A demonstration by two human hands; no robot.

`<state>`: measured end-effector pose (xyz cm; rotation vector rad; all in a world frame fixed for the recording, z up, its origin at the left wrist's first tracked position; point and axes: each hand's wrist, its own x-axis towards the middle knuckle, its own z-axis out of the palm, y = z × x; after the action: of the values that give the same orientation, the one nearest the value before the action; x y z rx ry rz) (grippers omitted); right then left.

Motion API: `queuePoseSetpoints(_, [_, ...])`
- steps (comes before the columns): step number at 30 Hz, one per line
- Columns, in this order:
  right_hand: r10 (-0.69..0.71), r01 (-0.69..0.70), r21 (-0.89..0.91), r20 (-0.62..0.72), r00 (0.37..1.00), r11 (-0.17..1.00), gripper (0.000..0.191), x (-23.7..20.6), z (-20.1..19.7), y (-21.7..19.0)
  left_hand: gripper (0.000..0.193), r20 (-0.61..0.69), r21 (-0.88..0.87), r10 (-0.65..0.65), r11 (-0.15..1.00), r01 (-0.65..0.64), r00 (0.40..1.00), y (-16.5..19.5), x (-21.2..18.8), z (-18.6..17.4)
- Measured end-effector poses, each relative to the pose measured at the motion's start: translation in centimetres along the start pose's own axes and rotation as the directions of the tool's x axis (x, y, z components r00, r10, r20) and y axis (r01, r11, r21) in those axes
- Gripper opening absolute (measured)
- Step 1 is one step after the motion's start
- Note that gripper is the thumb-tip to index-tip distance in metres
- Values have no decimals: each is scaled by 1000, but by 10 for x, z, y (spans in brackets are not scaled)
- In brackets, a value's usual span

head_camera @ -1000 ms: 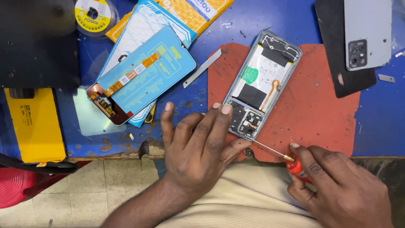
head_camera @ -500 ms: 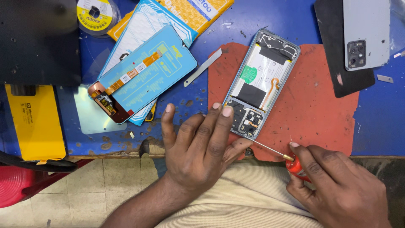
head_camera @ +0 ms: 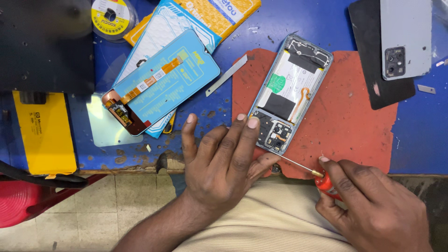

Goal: The person unscrews the back of a smartphone with a screwdriver, pries open the rear cover, disconnects internal components, and pulls the battery out of the phone body by hand. The person works over a cluttered blue repair bench with other phones, screens, and tools around them.

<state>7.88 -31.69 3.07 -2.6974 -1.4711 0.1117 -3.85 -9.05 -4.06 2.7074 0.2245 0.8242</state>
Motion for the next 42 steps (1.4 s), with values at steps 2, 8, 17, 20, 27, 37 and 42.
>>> queuePoseSetpoints(2, [-3, 3, -1, 5, 1000, 1000, 52, 2, -1, 0, 72, 4, 2, 1, 1000, -1, 1000, 0, 1, -1])
queuePoseSetpoints(8, [-34, 34, 7, -7, 999, 999, 54, 8, -5, 0, 71, -1, -4, -5, 1000, 5, 1000, 1, 5, -2])
queuePoseSetpoints(17, [-18, 18, -15, -13, 1000, 1000, 51, 10, -4, -1, 71, 8, -8, -10, 1000, 10, 1000, 4, 6, -3])
queuePoseSetpoints(20, [-9, 8, -23, -10, 1000, 1000, 52, 10, -4, 0, 71, 18, -6, -7, 1000, 7, 1000, 5, 6, -3])
queuePoseSetpoints(27, [-12, 12, -5, -39, 999, 1000, 53, 13, -3, 0, 71, 35, -21, -17, 1000, 18, 999, 7, 6, -4])
queuePoseSetpoints(37, [-44, 45, 19, -32, 999, 999, 59, 17, -5, 2, 71, 41, -25, -25, 999, 26, 999, 9, 8, -5])
queuePoseSetpoints(42, [-48, 48, 42, 16, 999, 998, 57, 17, -4, 6, 74, 41, -29, -34, 999, 35, 999, 10, 9, -4])
